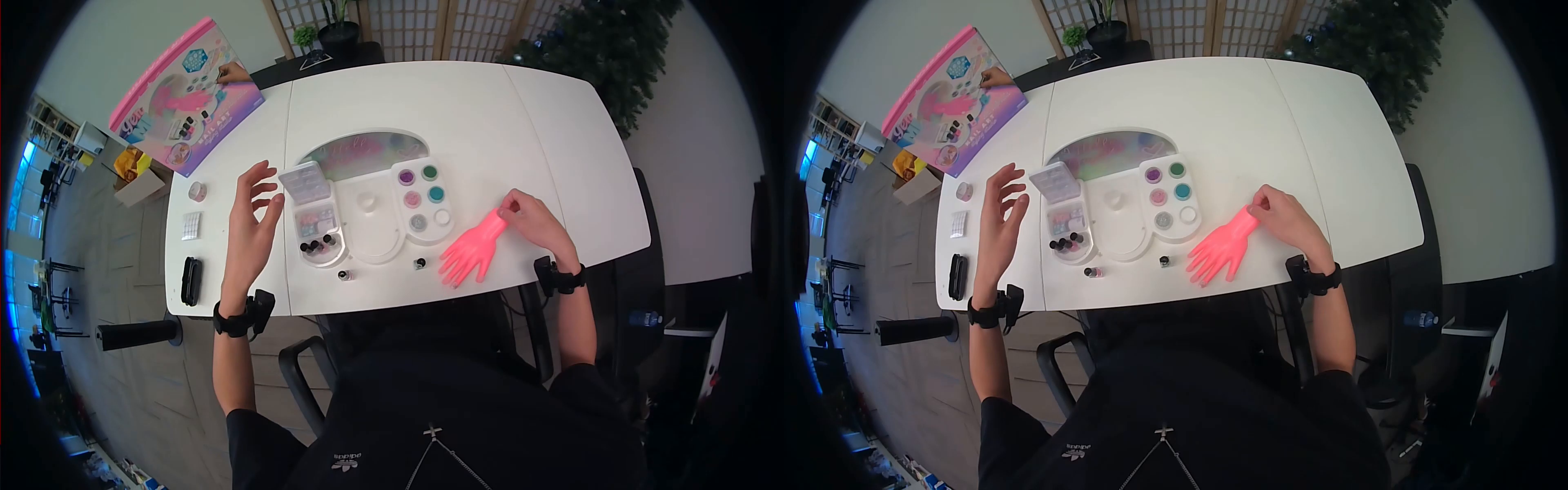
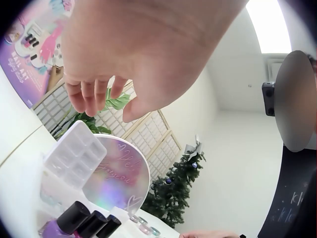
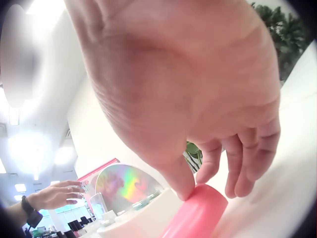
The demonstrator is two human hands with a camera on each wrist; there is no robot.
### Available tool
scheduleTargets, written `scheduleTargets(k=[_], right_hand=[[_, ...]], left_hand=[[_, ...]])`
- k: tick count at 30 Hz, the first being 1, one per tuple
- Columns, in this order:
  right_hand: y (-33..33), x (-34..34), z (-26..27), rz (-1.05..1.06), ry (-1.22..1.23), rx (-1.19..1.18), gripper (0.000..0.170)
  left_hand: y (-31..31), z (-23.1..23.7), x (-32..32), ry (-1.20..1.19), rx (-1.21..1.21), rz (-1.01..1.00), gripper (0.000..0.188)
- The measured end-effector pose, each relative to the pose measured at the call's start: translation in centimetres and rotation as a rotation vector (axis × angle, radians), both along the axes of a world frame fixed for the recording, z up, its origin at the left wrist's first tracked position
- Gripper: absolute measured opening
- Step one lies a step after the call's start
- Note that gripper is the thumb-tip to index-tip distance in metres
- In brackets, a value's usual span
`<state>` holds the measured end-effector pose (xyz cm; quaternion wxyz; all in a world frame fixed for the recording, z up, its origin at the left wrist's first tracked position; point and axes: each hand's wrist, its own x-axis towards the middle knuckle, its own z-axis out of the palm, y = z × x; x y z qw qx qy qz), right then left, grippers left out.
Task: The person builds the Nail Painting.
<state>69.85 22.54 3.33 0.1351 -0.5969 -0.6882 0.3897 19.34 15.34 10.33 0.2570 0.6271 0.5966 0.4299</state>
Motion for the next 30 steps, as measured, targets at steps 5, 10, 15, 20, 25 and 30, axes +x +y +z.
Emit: scheduleTargets(k=[5, 10, 15, 20, 25, 30], right_hand=[[-1.5, -0.9, 1.0, -0.024, -0.048, 0.01, 0.037], [-1.2, 0.4, -0.1, 0.059, 0.062, -0.102, 0.035], [0.6, 1.5, 4.9, 0.093, 0.308, -0.144, 0.023], [3.0, -2.7, 11.3, 0.217, 0.303, -0.022, 0.025], [3.8, -12.1, 14.2, 0.401, 0.306, 0.077, 0.026], [5.4, -18.0, 12.2, 0.51, 0.314, 0.156, 0.028]], left_hand=[[-0.3, 0.9, 1.0, 0.003, 0.016, -0.001, 0.051], [-1.0, 1.4, 1.2, -0.001, 0.001, -0.013, 0.044], [-1.4, 2.9, 1.3, -0.013, -0.001, -0.049, 0.03], [-0.3, 3.6, 3.0, 0.055, -0.076, -0.18, 0.022], [1.8, 3.8, 7.8, 0.127, -0.219, -0.392, 0.034], [4.2, 2.4, 7.9, 0.008, -0.295, -0.434, 0.041]])
